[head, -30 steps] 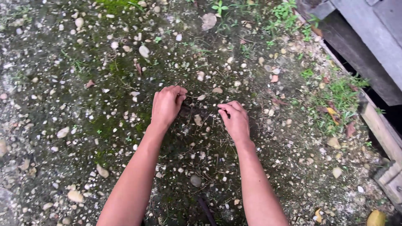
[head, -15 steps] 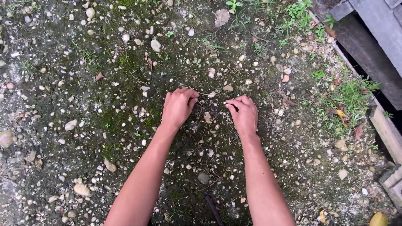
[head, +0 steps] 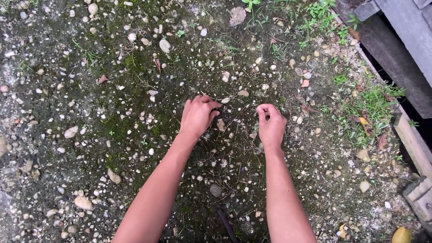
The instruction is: Picking weeds and small organic debris from a dirt and gravel area by hand.
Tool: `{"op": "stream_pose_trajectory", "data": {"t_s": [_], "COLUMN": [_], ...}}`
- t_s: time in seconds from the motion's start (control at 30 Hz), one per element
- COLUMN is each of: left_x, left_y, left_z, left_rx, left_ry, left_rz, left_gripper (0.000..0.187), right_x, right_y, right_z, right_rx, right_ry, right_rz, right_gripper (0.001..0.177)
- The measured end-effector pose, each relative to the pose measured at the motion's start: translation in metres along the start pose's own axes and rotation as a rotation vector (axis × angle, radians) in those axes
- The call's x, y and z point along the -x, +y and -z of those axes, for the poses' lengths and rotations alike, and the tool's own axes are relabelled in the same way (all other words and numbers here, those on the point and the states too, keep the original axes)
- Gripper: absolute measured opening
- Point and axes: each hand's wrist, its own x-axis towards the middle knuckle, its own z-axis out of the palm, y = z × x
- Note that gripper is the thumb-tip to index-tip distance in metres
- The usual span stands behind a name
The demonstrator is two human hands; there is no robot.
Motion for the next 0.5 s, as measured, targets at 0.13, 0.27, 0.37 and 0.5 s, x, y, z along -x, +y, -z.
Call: {"op": "stream_pose_trajectory", "data": {"t_s": [0.13,0.27,0.37,0.5], "left_x": [-0.008,-0.018,-0.017,-0.017], "left_y": [0.004,-0.016,-0.002,0.034], "left_z": [-0.021,-0.079,-0.066,-0.019], "left_rx": [-0.078,-0.168,-0.175,-0.064], "left_ry": [-0.005,0.033,0.033,0.045], "left_rz": [0.002,0.058,0.069,0.064], "left_gripper": [0.017,0.01,0.013,0.013], "right_x": [0.001,0.003,0.003,0.005], "right_y": [0.009,0.012,0.012,0.014], "right_z": [0.004,0.01,0.018,0.033], "right_rx": [-0.038,-0.077,-0.089,-0.092], "right_ry": [-0.002,-0.002,-0.001,0.027], "right_rz": [-0.036,-0.018,-0.025,-0.061], "right_gripper": [0.008,0.011,0.012,0.011]}}
